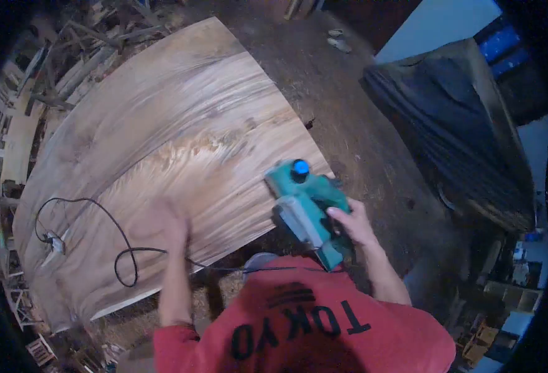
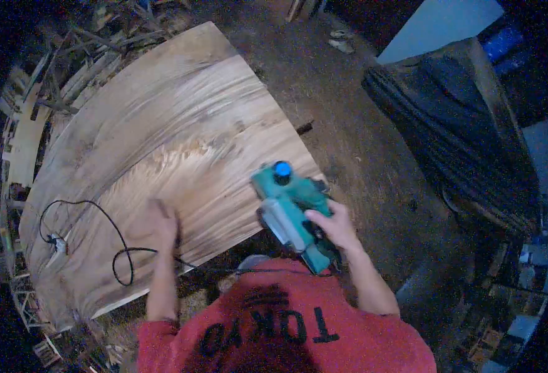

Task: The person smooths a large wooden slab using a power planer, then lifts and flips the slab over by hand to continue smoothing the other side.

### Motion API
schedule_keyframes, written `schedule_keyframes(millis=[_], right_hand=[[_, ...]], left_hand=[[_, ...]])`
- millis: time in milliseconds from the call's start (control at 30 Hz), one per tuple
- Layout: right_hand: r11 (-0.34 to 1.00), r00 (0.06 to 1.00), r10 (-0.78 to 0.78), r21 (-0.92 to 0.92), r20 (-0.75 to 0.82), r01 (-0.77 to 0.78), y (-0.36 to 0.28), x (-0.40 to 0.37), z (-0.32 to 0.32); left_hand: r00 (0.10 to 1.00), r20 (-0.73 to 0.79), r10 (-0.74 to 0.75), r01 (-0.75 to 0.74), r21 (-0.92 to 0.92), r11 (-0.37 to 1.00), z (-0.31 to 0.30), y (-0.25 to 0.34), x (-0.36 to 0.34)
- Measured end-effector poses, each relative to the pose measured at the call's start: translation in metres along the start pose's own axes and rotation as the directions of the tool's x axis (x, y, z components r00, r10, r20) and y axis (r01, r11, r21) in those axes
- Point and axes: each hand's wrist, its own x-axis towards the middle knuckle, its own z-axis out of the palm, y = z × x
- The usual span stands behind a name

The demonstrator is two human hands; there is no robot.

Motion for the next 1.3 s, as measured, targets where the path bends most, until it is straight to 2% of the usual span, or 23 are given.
schedule_keyframes(millis=[33, 67, 100, 133, 167, 200, 233, 267, 300, 367, 433, 467, 567, 600, 667, 700, 733, 833, 933, 1033, 1167, 1200, 1300], right_hand=[[0.998, 0.998, -0.02, 0.059, -0.06, 0.023, 0.002, -0.001, -0.02], [0.993, 0.991, -0.045, 0.101, -0.129, 0.058, -0.001, 0.0, -0.042], [0.986, 0.979, -0.063, 0.141, -0.191, 0.091, -0.003, 0.003, -0.063], [0.968, 0.969, -0.013, 0.239, -0.248, 0.074, -0.003, 0.012, -0.084], [0.941, 0.954, 0.047, 0.334, -0.296, 0.057, -0.005, 0.024, -0.104], [0.906, 0.936, 0.109, 0.421, -0.335, 0.046, -0.006, 0.036, -0.127], [0.858, 0.932, 0.164, 0.513, -0.324, 0.027, -0.003, 0.054, -0.149], [0.802, 0.926, 0.221, 0.598, -0.306, 0.006, 0.003, 0.075, -0.173], [0.741, 0.92, 0.279, 0.671, -0.275, -0.025, 0.01, 0.098, -0.196], [0.671, 0.925, 0.326, 0.737, -0.194, -0.082, 0.032, 0.155, -0.236], [0.606, 0.932, 0.344, 0.785, -0.115, -0.127, 0.065, 0.212, -0.264], [0.59, 0.899, 0.428, 0.782, -0.093, -0.201, 0.075, 0.239, -0.272], [0.657, 0.887, 0.457, 0.696, -0.065, -0.288, 0.117, 0.296, -0.28], [0.623, 0.867, 0.498, 0.703, -0.02, -0.342, 0.138, 0.316, -0.281], [0.634, 0.857, 0.512, 0.646, 0.062, -0.425, 0.144, 0.328, -0.271], [0.637, 0.849, 0.518, 0.616, 0.101, -0.462, 0.153, 0.334, -0.265], [0.641, 0.852, 0.494, 0.589, 0.175, -0.492, 0.178, 0.348, -0.264], [0.706, 0.842, 0.473, 0.459, 0.261, -0.539, 0.235, 0.382, -0.246], [0.707, 0.786, 0.48, 0.359, 0.388, -0.609, 0.295, 0.414, -0.231], [0.699, 0.735, 0.449, 0.312, 0.508, -0.643, 0.338, 0.433, -0.216], [0.742, 0.703, 0.378, 0.258, 0.602, -0.619, 0.412, 0.445, -0.219], [0.77, 0.729, 0.382, 0.24, 0.568, -0.591, 0.433, 0.455, -0.219], [0.826, 0.724, 0.319, 0.195, 0.612, -0.529, 0.452, 0.445, -0.224]], left_hand=[[0.949, 0.314, 0.026, 0.032, -0.179, 0.983, -0.044, 0.064, -0.004], [0.942, 0.32, 0.096, 0.003, -0.297, 0.955, -0.024, 0.094, -0.033], [0.869, 0.479, 0.123, 0.098, -0.409, 0.907, -0.05, 0.151, -0.041], [0.823, 0.522, 0.225, 0.075, -0.491, 0.868, -0.053, 0.188, -0.057], [0.782, 0.58, 0.228, 0.103, -0.481, 0.871, -0.058, 0.23, -0.073], [0.772, 0.527, 0.355, 0.01, -0.569, 0.822, -0.044, 0.255, -0.096], [0.67, 0.611, 0.422, 0.012, -0.577, 0.817, -0.059, 0.288, -0.099], [0.705, 0.478, 0.525, -0.179, -0.596, 0.783, -0.06, 0.314, -0.112], [0.678, 0.506, 0.533, -0.105, -0.651, 0.752, -0.063, 0.34, -0.123], [0.719, 0.477, 0.505, -0.284, -0.462, 0.841, -0.049, 0.378, -0.148], [0.555, 0.786, 0.273, -0.139, -0.236, 0.962, -0.039, 0.402, -0.153], [0.432, 0.892, 0.137, -0.094, -0.107, 0.99, -0.034, 0.41, -0.152], [0.73, 0.682, 0.044, -0.079, 0.02, 0.997, -0.01, 0.422, -0.175], [0.808, 0.589, -0.019, 0.055, -0.043, 0.998, 0.004, 0.422, -0.184], [0.954, 0.24, -0.178, 0.195, -0.048, 0.98, 0.013, 0.449, -0.189], [0.968, 0.047, -0.248, 0.251, -0.068, 0.966, 0.018, 0.457, -0.191], [0.956, 0.08, -0.283, 0.287, -0.036, 0.957, 0.027, 0.458, -0.196], [0.988, 0.006, -0.156, 0.147, 0.295, 0.944, 0.061, 0.448, -0.195], [0.945, -0.317, -0.08, 0.138, 0.166, 0.976, 0.119, 0.425, -0.206], [0.859, -0.509, -0.045, 0.098, 0.077, 0.992, 0.137, 0.424, -0.203], [0.798, -0.593, 0.107, -0.026, 0.144, 0.989, 0.137, 0.447, -0.209], [0.774, -0.615, 0.15, -0.066, 0.157, 0.985, 0.137, 0.45, -0.205], [0.683, -0.687, 0.249, -0.205, 0.147, 0.968, 0.141, 0.457, -0.204]])
